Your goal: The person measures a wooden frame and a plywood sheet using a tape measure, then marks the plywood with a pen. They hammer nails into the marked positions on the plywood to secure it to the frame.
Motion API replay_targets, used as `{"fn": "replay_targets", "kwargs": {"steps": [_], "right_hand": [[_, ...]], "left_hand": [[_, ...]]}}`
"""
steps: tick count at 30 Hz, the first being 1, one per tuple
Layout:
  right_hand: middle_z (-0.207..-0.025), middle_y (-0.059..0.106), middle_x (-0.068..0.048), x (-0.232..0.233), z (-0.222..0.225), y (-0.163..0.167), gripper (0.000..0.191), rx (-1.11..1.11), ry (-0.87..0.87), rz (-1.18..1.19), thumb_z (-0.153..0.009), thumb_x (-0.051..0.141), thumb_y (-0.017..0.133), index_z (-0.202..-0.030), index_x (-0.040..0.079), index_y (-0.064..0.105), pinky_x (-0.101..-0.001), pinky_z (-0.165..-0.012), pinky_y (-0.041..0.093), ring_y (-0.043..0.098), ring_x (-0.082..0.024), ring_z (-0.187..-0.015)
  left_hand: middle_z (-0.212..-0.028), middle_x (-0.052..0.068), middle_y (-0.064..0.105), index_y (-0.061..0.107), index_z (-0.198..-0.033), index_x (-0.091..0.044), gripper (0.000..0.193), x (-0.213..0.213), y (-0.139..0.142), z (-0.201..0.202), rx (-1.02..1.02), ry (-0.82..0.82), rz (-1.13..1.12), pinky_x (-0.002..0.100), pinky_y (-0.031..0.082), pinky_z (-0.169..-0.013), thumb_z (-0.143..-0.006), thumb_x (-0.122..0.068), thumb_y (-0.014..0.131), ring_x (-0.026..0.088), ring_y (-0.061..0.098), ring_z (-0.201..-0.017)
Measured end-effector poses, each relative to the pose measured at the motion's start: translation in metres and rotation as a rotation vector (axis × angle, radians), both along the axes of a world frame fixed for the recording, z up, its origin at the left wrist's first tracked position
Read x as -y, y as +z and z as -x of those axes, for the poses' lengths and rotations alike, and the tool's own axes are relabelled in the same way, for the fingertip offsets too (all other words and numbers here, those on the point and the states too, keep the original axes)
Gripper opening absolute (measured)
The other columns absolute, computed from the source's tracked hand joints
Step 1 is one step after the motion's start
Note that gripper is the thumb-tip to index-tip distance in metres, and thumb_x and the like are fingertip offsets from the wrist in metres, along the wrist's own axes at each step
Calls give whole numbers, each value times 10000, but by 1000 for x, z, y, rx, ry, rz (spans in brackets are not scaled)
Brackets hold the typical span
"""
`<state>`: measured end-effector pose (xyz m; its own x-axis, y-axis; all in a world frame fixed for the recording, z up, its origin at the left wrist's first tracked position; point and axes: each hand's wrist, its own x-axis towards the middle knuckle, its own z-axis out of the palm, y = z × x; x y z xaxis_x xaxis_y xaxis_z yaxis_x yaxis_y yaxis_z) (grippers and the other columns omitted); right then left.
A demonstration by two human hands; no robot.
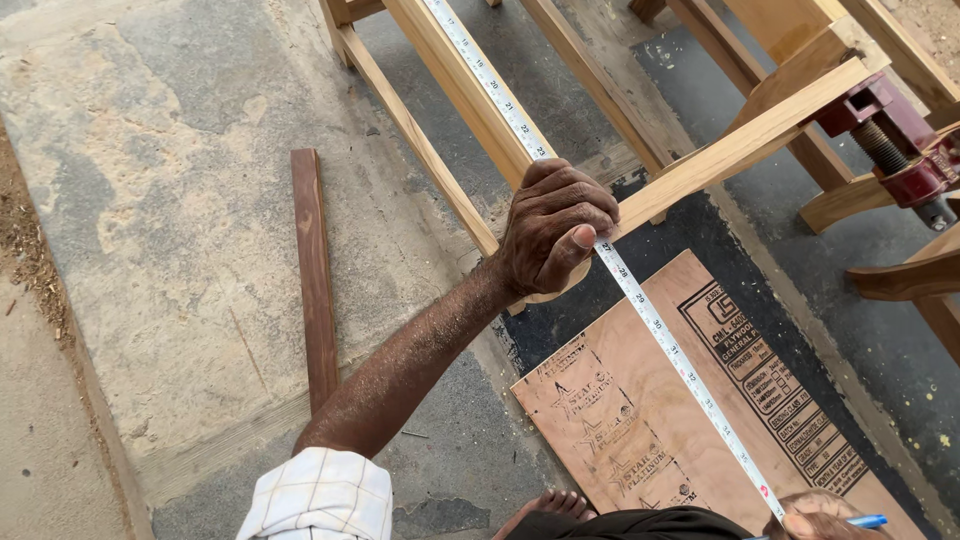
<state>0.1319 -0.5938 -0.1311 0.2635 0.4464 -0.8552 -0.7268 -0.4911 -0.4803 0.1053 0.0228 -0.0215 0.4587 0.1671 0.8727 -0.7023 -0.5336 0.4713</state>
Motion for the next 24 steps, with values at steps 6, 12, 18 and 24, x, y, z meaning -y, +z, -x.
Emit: {"fn": "replay_targets", "kwargs": {"steps": [6,12,18,24], "right_hand": [[-644,622,-103,4,17,6,407,181,-98,156,-855,310,778,-830,-89,696,-376,-556,520,625,-211,-604],[-671,657,-144,6,16,18,430,134,-136,205,-879,331,762,-875,-96,713,-383,-541,537,652,-235,-613],[-699,692,-185,-55,27,68,457,121,-158,113,-903,352,746,-920,-104,730,-390,-526,553,679,-260,-623],[-727,726,-226,-135,34,149,487,292,-5,-39,-927,374,729,-965,-111,748,-398,-511,570,706,-284,-633]], "left_hand": [[-889,-28,687,544,-690,-178,586,2,3,1,-55,-32,42,369,407,-1029,-1143,-392,240,122,660,-905],[-983,31,694,557,-706,-156,592,8,-5,-6,-24,34,41,395,396,-1045,-1145,-385,230,149,672,-1028],[-977,12,693,579,-695,-160,597,7,11,-4,-35,30,53,391,390,-1092,-1128,-387,236,152,668,-1088],[-1228,141,643,606,-1217,-6,421,62,30,37,126,346,555,405,540,-1084,-1110,-369,422,215,586,-1242]]}}
